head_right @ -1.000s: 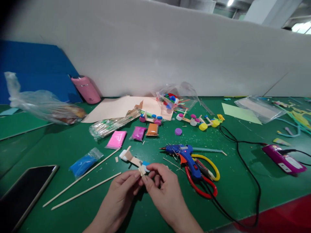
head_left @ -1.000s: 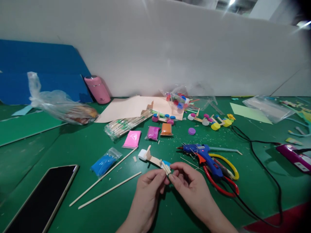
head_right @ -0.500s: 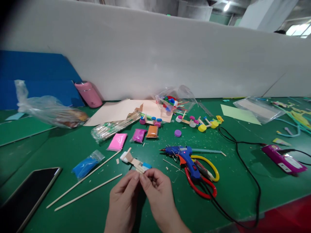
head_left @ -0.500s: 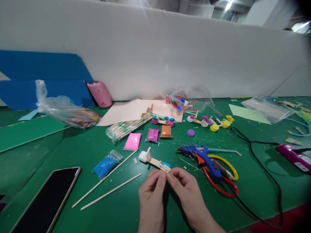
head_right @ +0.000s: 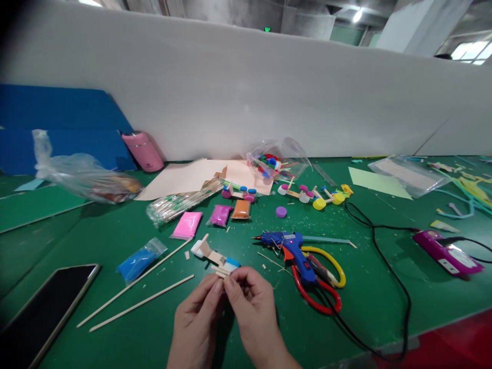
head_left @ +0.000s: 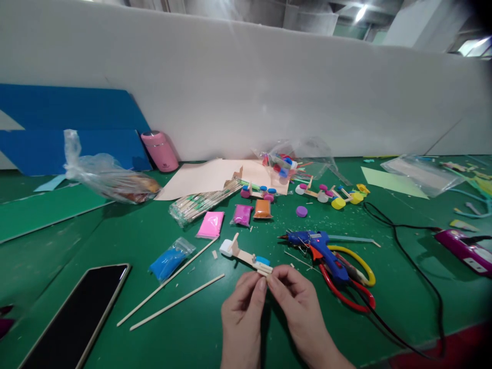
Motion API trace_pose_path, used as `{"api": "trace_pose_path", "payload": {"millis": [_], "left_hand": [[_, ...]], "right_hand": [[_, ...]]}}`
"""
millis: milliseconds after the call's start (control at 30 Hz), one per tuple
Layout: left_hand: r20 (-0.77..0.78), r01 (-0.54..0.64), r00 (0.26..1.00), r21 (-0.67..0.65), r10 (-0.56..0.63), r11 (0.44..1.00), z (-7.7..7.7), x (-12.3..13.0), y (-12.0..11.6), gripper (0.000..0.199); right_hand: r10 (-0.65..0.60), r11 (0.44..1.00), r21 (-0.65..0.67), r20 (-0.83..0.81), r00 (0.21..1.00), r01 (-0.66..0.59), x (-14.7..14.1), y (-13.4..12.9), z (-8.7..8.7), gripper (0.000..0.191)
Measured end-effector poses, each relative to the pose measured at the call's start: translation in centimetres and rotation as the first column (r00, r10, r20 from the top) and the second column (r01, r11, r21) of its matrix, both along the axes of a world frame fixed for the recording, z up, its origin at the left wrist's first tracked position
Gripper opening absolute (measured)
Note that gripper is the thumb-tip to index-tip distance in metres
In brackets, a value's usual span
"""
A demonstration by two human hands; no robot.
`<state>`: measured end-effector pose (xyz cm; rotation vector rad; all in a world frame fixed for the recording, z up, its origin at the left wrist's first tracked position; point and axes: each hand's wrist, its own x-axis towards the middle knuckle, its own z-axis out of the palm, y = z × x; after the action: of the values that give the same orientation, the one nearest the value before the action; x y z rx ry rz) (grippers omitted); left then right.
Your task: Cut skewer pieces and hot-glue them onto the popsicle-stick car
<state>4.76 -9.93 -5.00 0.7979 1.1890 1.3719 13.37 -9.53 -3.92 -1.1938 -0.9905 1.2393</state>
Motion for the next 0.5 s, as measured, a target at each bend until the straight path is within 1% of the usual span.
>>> {"api": "trace_pose_path", "payload": {"millis": [67, 133, 200, 267, 333, 367, 433, 500], "left_hand": [[-0.052, 0.110, 0.992, -0.005, -0.111, 0.994, -0.4, -0.8, -0.2, 0.014], [-0.166, 0.128, 0.978, -0.007, -0.127, 0.992, -0.3, -1.6, -0.2, 0.016], [-0.303, 0.150, 0.943, 0.020, -0.137, 0.988, 0.1, -2.5, -0.1, 0.015], [-0.415, 0.223, 0.892, 0.058, -0.180, 0.973, 0.7, -3.2, 0.4, 0.011], [-0.509, 0.354, 0.817, 0.072, -0.271, 0.932, 1.2, -3.7, 0.9, 0.016], [-0.551, 0.432, 0.769, 0.071, -0.326, 0.899, 1.5, -3.9, 1.2, 0.016], [-0.595, 0.532, 0.692, 0.036, -0.410, 0.846, 1.9, -4.1, 1.8, 0.015], [-0.614, 0.588, 0.636, -0.006, -0.468, 0.809, 2.1, -4.1, 2.2, 0.018]], "right_hand": [[0.027, 0.999, 0.024, 0.081, 0.996, -0.029, 0.6, 0.0, -0.1, 0.019], [0.079, 0.996, 0.026, 0.165, 0.983, -0.085, 1.4, 0.0, -0.2, 0.019], [0.154, 0.987, 0.003, 0.237, 0.959, -0.159, 2.3, 0.2, -0.1, 0.018], [0.229, 0.973, -0.032, 0.280, 0.932, -0.229, 3.2, 0.3, 0.2, 0.017], [0.283, 0.959, -0.064, 0.307, 0.909, -0.277, 3.8, 0.6, 0.6, 0.016], [0.308, 0.951, -0.079, 0.320, 0.896, -0.299, 4.0, 0.7, 0.8, 0.015], [0.354, 0.935, -0.101, 0.355, 0.865, -0.340, 4.3, 0.9, 1.0, 0.013], [0.386, 0.921, -0.117, 0.388, 0.837, -0.371, 4.4, 1.1, 1.1, 0.013]]}}
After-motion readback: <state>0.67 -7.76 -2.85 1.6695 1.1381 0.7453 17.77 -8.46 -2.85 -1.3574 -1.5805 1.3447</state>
